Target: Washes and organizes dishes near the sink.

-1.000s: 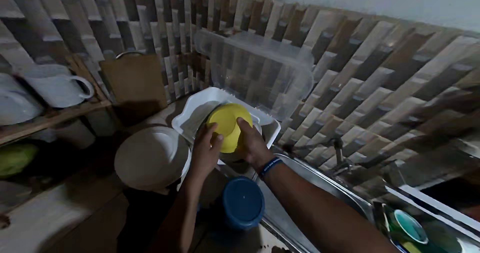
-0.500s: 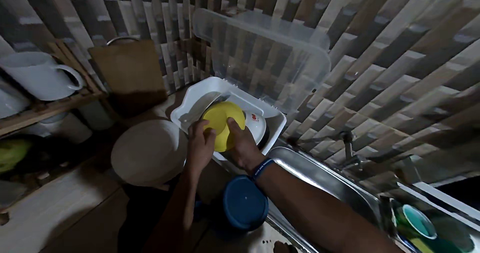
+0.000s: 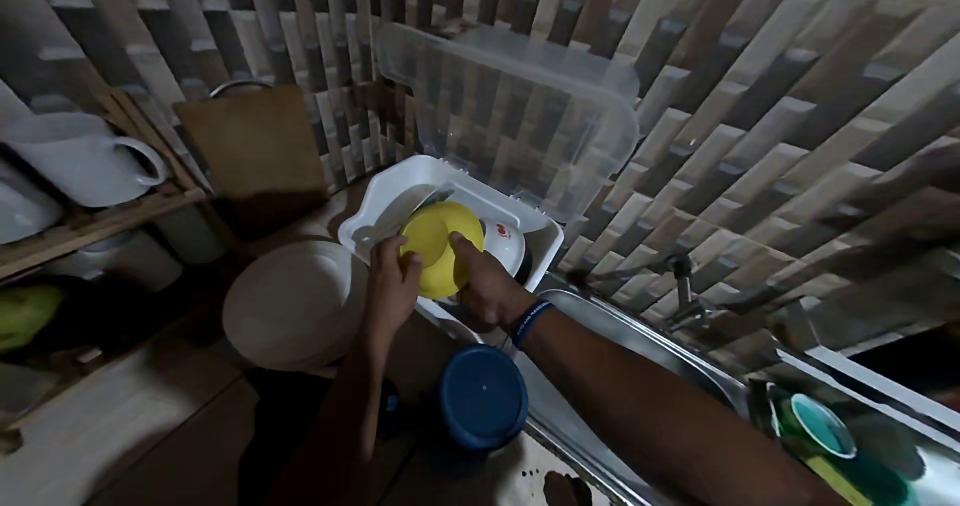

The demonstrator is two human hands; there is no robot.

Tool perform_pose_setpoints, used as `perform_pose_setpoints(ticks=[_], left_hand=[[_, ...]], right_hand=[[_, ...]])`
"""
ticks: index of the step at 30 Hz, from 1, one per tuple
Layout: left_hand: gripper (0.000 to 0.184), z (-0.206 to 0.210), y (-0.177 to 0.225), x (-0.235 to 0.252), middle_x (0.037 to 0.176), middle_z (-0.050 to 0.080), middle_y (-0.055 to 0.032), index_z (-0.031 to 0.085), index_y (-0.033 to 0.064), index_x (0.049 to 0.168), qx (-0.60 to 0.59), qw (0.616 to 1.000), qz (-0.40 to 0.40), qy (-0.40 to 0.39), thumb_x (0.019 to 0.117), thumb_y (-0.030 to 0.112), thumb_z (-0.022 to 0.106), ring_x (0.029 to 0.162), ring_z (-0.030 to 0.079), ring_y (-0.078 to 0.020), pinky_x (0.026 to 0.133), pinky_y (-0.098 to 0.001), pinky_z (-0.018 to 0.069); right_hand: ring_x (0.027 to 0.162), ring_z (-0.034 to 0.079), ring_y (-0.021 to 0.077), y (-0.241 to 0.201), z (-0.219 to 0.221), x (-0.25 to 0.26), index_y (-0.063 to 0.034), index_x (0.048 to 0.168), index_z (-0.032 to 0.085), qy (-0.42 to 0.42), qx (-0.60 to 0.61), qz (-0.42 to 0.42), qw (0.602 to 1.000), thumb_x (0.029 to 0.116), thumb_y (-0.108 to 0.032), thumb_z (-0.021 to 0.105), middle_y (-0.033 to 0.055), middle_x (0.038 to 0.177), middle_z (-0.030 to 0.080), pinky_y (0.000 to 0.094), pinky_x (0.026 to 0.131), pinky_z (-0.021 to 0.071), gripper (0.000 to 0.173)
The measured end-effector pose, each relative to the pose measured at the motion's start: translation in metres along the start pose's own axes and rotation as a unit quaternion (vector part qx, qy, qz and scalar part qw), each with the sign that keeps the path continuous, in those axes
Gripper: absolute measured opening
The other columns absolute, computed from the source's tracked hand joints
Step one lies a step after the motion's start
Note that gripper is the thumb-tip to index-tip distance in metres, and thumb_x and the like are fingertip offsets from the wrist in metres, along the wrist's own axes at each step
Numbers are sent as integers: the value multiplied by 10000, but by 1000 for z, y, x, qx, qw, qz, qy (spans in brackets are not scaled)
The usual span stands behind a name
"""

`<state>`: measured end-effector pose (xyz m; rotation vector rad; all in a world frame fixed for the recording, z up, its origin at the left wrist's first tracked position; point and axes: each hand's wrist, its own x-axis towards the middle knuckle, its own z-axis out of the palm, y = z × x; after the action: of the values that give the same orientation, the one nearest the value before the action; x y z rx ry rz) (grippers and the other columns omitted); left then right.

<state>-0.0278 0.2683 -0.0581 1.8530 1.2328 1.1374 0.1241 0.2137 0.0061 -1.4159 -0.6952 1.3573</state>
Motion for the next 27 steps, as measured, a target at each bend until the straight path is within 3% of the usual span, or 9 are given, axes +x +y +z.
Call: perform_pose_setpoints(ticks=[3, 11, 15, 19, 21, 24, 27], left_hand=[[512, 5, -6, -5, 1491, 483, -213, 492, 74, 1478, -35, 999, 21, 13, 1029, 303, 580, 1309, 544, -341, 1038, -534, 504], [446, 7, -1, 3, 1448, 508, -169, 564, 158, 1455, -43, 998, 46, 14, 1025, 272, 590, 1215, 587, -291, 944, -488, 552], [432, 7, -6, 10, 1434, 525, -165, 566, 151, 1439, -42, 998, 48, -3, 1022, 261, 586, 1245, 574, -298, 974, -506, 538], [410, 3, -3, 13, 1333, 575, -173, 566, 123, 1430, -33, 999, 18, -25, 1056, 290, 553, 1170, 601, -283, 960, -492, 534], [424, 9, -3, 12, 1367, 579, -180, 567, 104, 1432, -45, 998, 0, -43, 1067, 317, 529, 1230, 585, -292, 1019, -507, 506], [421, 24, -3, 11, 1421, 561, -182, 584, 68, 1409, -29, 998, -9, -51, 1086, 322, 492, 1322, 535, -317, 1098, -534, 450], [414, 27, 3, 14, 1403, 597, -167, 594, 66, 1401, -18, 998, -39, -41, 1101, 322, 467, 1300, 572, -304, 1095, -547, 454]], right_hand=[[1023, 683, 268, 1, -11, -5, -50, 1410, 469, -31, 24, 3, 999, 1058, -546, 426, 174, 1195, 650, 419, 817, 599, 609], [918, 697, 280, 14, -27, -17, -62, 1448, 416, -43, 52, 1, 998, 1071, -548, 371, 184, 1176, 652, 406, 725, 604, 617], [1029, 692, 290, 16, -30, -19, -89, 1524, 314, -22, 24, -3, 999, 1063, -533, 429, 186, 1260, 629, 428, 798, 614, 650], [1006, 702, 269, 24, -39, -24, -72, 1530, 300, 3, -33, -29, 999, 1044, -510, 502, 188, 1226, 644, 411, 801, 621, 685], [1049, 694, 266, 28, -48, -25, -81, 1540, 275, 4, -42, -35, 998, 1033, -488, 538, 186, 1256, 634, 419, 844, 616, 701], [1027, 695, 249, 30, -50, -28, -66, 1534, 284, 20, -69, -39, 997, 1037, -462, 543, 191, 1231, 637, 401, 843, 609, 686], [1008, 697, 246, 18, -43, -32, -22, 1495, 337, 47, -164, -47, 984, 1037, -459, 553, 203, 1200, 644, 407, 863, 601, 669]])
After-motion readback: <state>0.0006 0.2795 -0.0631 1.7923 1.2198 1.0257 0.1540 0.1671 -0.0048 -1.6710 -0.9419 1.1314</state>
